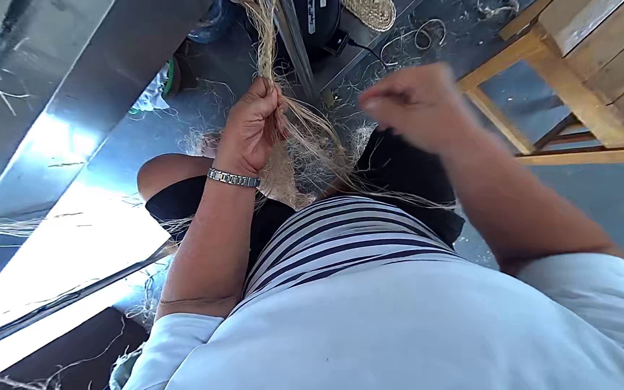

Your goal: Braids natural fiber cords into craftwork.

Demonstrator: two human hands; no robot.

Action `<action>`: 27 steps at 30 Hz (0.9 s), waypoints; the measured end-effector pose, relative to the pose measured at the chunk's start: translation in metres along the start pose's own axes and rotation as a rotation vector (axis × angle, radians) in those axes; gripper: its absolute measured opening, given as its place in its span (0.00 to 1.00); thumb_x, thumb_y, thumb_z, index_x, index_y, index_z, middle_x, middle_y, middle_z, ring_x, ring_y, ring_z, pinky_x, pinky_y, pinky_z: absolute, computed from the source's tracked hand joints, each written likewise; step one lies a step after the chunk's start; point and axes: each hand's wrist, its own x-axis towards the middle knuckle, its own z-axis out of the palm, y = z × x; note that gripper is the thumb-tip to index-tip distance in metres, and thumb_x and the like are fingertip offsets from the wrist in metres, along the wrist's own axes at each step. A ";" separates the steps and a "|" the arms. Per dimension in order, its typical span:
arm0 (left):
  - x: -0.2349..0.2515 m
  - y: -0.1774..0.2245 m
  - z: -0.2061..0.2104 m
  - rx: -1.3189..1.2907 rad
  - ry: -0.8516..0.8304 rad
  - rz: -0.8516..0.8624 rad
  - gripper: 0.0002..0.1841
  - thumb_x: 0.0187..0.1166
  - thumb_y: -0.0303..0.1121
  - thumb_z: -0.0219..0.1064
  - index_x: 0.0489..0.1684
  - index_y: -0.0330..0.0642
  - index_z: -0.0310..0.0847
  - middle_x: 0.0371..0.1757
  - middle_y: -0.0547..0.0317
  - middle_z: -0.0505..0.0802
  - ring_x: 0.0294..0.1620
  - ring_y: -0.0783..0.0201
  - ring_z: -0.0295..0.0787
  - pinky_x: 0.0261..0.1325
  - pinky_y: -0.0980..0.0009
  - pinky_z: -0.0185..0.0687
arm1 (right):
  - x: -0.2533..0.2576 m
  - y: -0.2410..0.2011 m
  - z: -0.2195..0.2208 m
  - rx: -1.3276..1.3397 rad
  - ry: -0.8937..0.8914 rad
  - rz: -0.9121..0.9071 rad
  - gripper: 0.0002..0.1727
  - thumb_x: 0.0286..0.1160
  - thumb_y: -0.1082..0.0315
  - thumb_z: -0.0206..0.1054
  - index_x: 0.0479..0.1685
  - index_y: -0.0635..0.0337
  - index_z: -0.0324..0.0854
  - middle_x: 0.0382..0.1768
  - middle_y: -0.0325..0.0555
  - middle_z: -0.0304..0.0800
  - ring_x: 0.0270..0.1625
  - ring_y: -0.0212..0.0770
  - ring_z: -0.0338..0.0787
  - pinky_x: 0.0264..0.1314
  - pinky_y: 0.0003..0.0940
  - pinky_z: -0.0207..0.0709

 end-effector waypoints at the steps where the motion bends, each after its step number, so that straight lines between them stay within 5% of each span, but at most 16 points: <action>1: 0.000 0.000 0.001 0.017 -0.002 0.005 0.14 0.92 0.27 0.45 0.36 0.52 0.72 0.26 0.71 0.83 0.24 0.78 0.80 0.31 0.83 0.80 | 0.014 -0.004 0.020 0.061 -0.096 0.006 0.15 0.81 0.63 0.66 0.55 0.65 0.89 0.42 0.45 0.94 0.39 0.30 0.91 0.45 0.31 0.88; 5: 0.002 0.000 -0.001 0.112 -0.002 -0.003 0.13 0.91 0.27 0.46 0.35 0.53 0.72 0.27 0.73 0.82 0.26 0.79 0.79 0.33 0.84 0.79 | 0.045 -0.013 0.061 0.236 -0.239 0.141 0.08 0.81 0.69 0.68 0.45 0.65 0.88 0.34 0.40 0.90 0.27 0.24 0.83 0.32 0.21 0.79; 11: 0.005 -0.001 -0.003 0.214 0.003 0.038 0.12 0.89 0.25 0.49 0.36 0.51 0.74 0.31 0.73 0.84 0.33 0.79 0.82 0.41 0.83 0.81 | 0.054 -0.009 0.039 0.074 -0.272 0.214 0.08 0.85 0.69 0.65 0.48 0.62 0.89 0.32 0.37 0.91 0.22 0.23 0.80 0.26 0.19 0.75; 15: 0.005 -0.005 0.001 0.139 -0.052 0.123 0.12 0.89 0.25 0.47 0.39 0.51 0.75 0.35 0.71 0.87 0.34 0.76 0.85 0.44 0.78 0.86 | 0.054 -0.003 0.042 -0.370 -0.264 0.302 0.10 0.79 0.67 0.64 0.46 0.60 0.89 0.40 0.52 0.91 0.46 0.52 0.90 0.51 0.58 0.81; 19: 0.007 -0.011 0.007 0.129 -0.037 0.102 0.11 0.89 0.26 0.48 0.40 0.50 0.75 0.33 0.71 0.86 0.32 0.75 0.84 0.43 0.75 0.86 | 0.055 0.003 0.038 -0.515 -0.227 0.454 0.10 0.77 0.64 0.65 0.46 0.59 0.87 0.45 0.58 0.91 0.54 0.61 0.90 0.52 0.69 0.77; 21: 0.006 -0.011 0.009 0.091 -0.023 0.107 0.12 0.90 0.25 0.46 0.41 0.50 0.74 0.39 0.69 0.88 0.35 0.74 0.86 0.44 0.75 0.87 | 0.053 0.012 0.036 -0.420 -0.214 0.405 0.10 0.76 0.66 0.66 0.47 0.61 0.88 0.44 0.56 0.92 0.52 0.58 0.90 0.54 0.65 0.79; 23: 0.003 -0.007 0.005 -0.014 -0.061 0.113 0.14 0.90 0.25 0.41 0.43 0.49 0.73 0.51 0.63 0.91 0.42 0.70 0.92 0.46 0.72 0.90 | 0.049 0.027 0.035 -0.191 -0.195 0.344 0.08 0.74 0.68 0.70 0.44 0.63 0.89 0.38 0.49 0.90 0.39 0.42 0.87 0.46 0.47 0.80; 27: 0.000 -0.004 0.009 -0.158 -0.039 0.024 0.15 0.93 0.27 0.37 0.43 0.50 0.71 0.43 0.58 0.95 0.43 0.59 0.96 0.46 0.62 0.94 | 0.046 0.035 0.040 0.024 -0.147 0.307 0.06 0.75 0.69 0.73 0.39 0.63 0.88 0.31 0.41 0.88 0.29 0.30 0.83 0.36 0.30 0.79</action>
